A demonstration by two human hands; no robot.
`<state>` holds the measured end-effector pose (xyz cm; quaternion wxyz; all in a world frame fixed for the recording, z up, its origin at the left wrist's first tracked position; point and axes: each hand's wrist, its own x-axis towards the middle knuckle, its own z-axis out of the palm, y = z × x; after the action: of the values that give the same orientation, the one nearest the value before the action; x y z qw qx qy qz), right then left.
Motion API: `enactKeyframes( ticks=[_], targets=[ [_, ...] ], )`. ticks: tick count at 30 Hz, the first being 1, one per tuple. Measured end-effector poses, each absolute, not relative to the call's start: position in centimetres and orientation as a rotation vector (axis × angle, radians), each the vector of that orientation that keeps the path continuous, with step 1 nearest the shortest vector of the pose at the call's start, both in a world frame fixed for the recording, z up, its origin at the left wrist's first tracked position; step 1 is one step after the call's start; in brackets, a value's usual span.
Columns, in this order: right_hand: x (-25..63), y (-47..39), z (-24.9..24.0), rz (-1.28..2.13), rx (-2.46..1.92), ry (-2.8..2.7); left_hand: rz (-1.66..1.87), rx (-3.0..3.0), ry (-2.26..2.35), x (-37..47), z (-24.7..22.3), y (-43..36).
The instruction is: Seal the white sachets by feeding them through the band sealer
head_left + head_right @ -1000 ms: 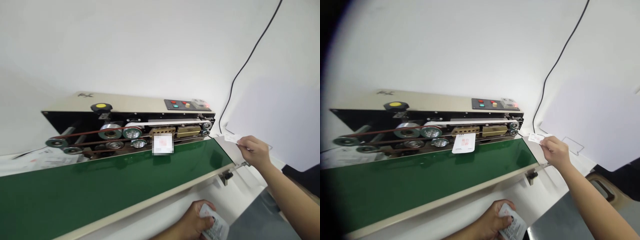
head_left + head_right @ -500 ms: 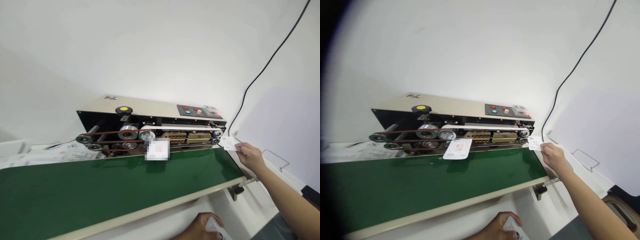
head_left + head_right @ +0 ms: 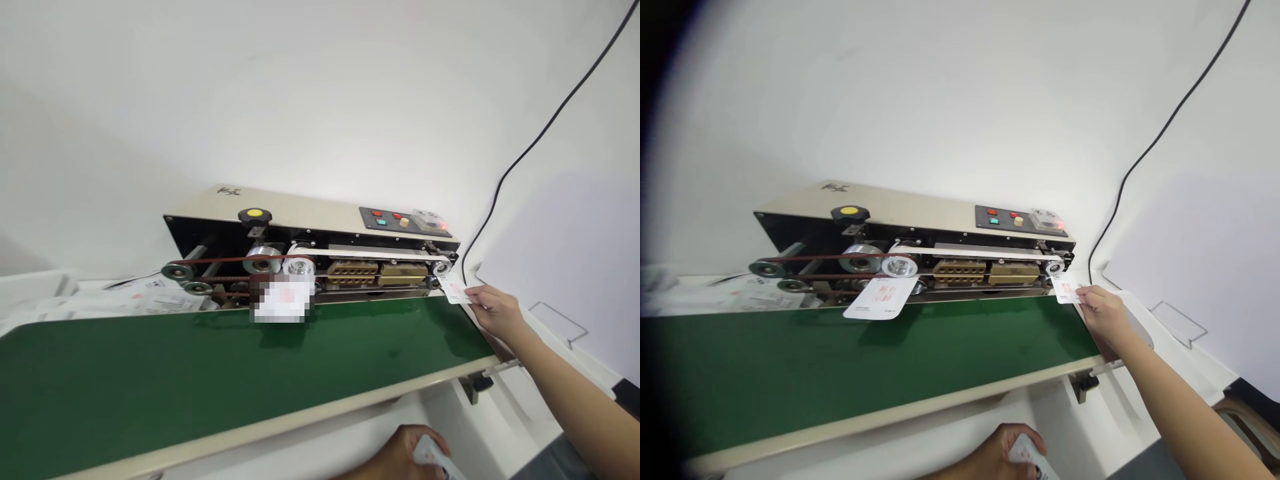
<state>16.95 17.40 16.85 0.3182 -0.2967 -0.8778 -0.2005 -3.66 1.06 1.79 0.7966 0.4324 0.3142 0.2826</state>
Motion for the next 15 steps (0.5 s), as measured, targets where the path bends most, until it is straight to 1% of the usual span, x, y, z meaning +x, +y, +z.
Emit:
enactKeyframes(
  ticks=[8, 15],
  targets=[
    [15.4, 18.0, 17.2, -0.484, -0.676, -2.337, 0.602, 0.905, 0.67, -3.5, 1.0, 1.0],
    [13.4, 17.1, 17.4, -0.441, -0.669, -2.37, 0.641, 0.891, 0.635, -3.0, -0.2, 0.9]
  ],
)
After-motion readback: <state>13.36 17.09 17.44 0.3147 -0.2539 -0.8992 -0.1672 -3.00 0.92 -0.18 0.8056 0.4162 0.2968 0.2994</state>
